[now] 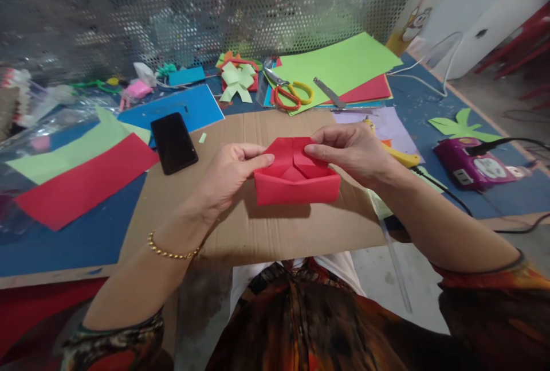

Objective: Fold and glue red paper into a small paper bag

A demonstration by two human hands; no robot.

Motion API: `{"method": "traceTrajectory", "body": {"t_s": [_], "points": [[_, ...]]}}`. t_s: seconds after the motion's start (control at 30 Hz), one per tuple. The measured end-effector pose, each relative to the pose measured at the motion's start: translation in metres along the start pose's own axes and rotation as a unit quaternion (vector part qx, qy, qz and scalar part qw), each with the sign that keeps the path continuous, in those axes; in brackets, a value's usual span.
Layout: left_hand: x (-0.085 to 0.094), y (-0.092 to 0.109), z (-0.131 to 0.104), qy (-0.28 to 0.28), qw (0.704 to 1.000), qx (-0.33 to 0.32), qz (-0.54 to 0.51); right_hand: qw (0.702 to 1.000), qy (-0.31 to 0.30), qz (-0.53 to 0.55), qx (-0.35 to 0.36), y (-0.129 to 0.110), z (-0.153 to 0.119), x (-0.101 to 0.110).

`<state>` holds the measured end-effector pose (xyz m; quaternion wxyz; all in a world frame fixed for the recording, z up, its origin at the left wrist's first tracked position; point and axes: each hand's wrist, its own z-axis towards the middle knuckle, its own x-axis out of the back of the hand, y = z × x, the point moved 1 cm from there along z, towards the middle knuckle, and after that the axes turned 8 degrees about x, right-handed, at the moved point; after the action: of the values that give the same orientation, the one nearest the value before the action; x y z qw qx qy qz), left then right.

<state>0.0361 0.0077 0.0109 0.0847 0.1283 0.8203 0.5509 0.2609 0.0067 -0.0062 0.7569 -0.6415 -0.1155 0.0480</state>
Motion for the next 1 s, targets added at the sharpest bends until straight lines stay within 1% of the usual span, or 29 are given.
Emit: {"method": "traceTrajectory", "body": {"t_s": [0.2, 0.4, 0.57, 0.8, 0.9, 1.0], "points": [[-0.0006, 0.0032, -0.0016, -0.006, 1.0, 0.005, -0.006, 1.0, 0.01, -0.005, 0.007, 0.0045, -0.0012, -0.0002], [0.0017, 0.0019, 0.0003, 0.005, 1.0, -0.008, -0.001, 0.998, -0.015, -0.05, 0.019, 0.0016, -0.0023, 0.0022], [0.0028, 0.0008, 0.002, 0.007, 1.0, -0.008, -0.01, 0.999, -0.03, -0.007, 0.007, 0.0021, 0.0003, 0.0037], [0.0054, 0.0012, 0.0044, -0.012, 0.999, -0.009, -0.03, 0.999, 0.002, 0.042, 0.0, 0.0018, 0.0021, 0.004], [0.0061, 0.002, 0.0042, -0.028, 0.998, -0.014, -0.045, 0.999, 0.014, 0.047, 0.001, 0.0014, 0.0018, 0.004], [0.0056, 0.0028, 0.0029, -0.032, 0.997, -0.018, -0.064, 0.999, 0.027, 0.043, 0.013, 0.0014, 0.0009, 0.0042]]}}
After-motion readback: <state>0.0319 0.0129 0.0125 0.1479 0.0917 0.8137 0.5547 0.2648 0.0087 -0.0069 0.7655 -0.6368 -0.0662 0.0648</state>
